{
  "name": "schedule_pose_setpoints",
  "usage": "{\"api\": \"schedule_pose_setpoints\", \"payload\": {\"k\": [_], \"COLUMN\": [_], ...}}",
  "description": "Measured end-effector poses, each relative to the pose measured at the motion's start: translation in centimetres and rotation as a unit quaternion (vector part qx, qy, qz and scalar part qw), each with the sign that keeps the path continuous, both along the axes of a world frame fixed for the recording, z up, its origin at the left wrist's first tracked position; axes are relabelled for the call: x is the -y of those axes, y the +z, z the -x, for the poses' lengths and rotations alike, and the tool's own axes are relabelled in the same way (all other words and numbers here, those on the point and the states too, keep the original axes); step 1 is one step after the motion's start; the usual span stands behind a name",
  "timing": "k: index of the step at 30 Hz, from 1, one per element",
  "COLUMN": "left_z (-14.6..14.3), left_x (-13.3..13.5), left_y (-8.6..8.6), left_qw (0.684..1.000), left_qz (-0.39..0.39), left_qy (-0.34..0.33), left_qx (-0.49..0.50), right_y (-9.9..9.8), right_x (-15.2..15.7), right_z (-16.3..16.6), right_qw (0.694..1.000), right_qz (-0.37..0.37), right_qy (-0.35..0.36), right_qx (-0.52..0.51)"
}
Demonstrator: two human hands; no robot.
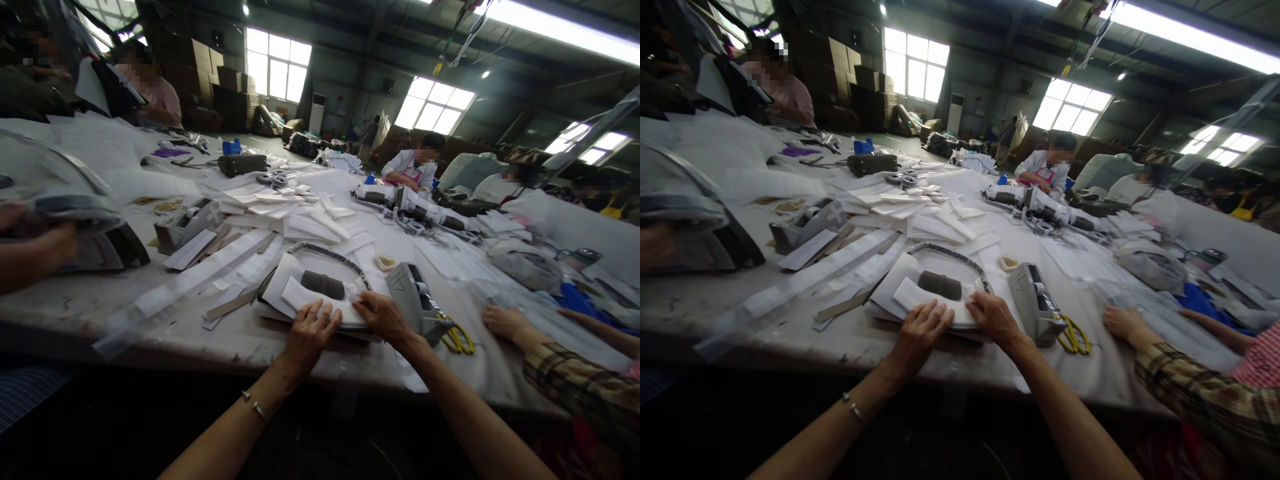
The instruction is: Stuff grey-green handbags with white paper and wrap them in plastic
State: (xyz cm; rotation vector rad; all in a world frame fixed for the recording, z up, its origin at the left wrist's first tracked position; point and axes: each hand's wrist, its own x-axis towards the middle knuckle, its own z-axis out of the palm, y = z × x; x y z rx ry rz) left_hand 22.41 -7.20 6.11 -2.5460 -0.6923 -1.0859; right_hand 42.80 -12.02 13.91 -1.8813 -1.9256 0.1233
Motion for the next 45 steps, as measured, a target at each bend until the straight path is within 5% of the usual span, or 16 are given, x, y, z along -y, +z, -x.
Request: {"api": "schedule_pose_setpoints", "payload": {"k": [8, 17, 26, 33, 39, 43, 45], "left_z": [0.0, 0.3, -1.7, -0.9, -0.7, -1.1, -1.1], "left_x": [0.2, 0.3, 0.5, -0.3, 0.2, -0.1, -0.3], "left_y": [0.1, 0.0, 3.7, 2.4, 0.9, 0.6, 0.6], "left_qw": [1.0, 1.0, 0.987, 0.973, 0.976, 0.978, 0.978], "left_qz": [0.006, -0.003, 0.051, 0.16, 0.125, 0.114, 0.109], "left_qy": [0.005, -0.003, -0.048, -0.15, -0.176, -0.173, -0.175], "left_qx": [0.004, -0.019, -0.147, -0.07, -0.012, -0.018, -0.024], "right_y": [2.7, -3.6, -4.2, -5.0, -2.6, 0.3, 0.9], "right_x": [-0.3, 3.8, 4.4, 4.9, 5.3, 0.7, -2.5], "right_z": [2.6, 4.3, 4.0, 4.3, 3.3, 2.0, 1.6], "right_qw": [0.987, 0.985, 0.978, 0.972, 0.978, 0.988, 0.998], "right_qz": [0.101, -0.16, -0.19, -0.229, -0.192, -0.126, -0.027], "right_qy": [-0.111, -0.006, 0.03, 0.036, 0.026, -0.044, -0.047], "right_qx": [0.054, 0.059, 0.08, 0.029, -0.082, -0.073, -0.023]}}
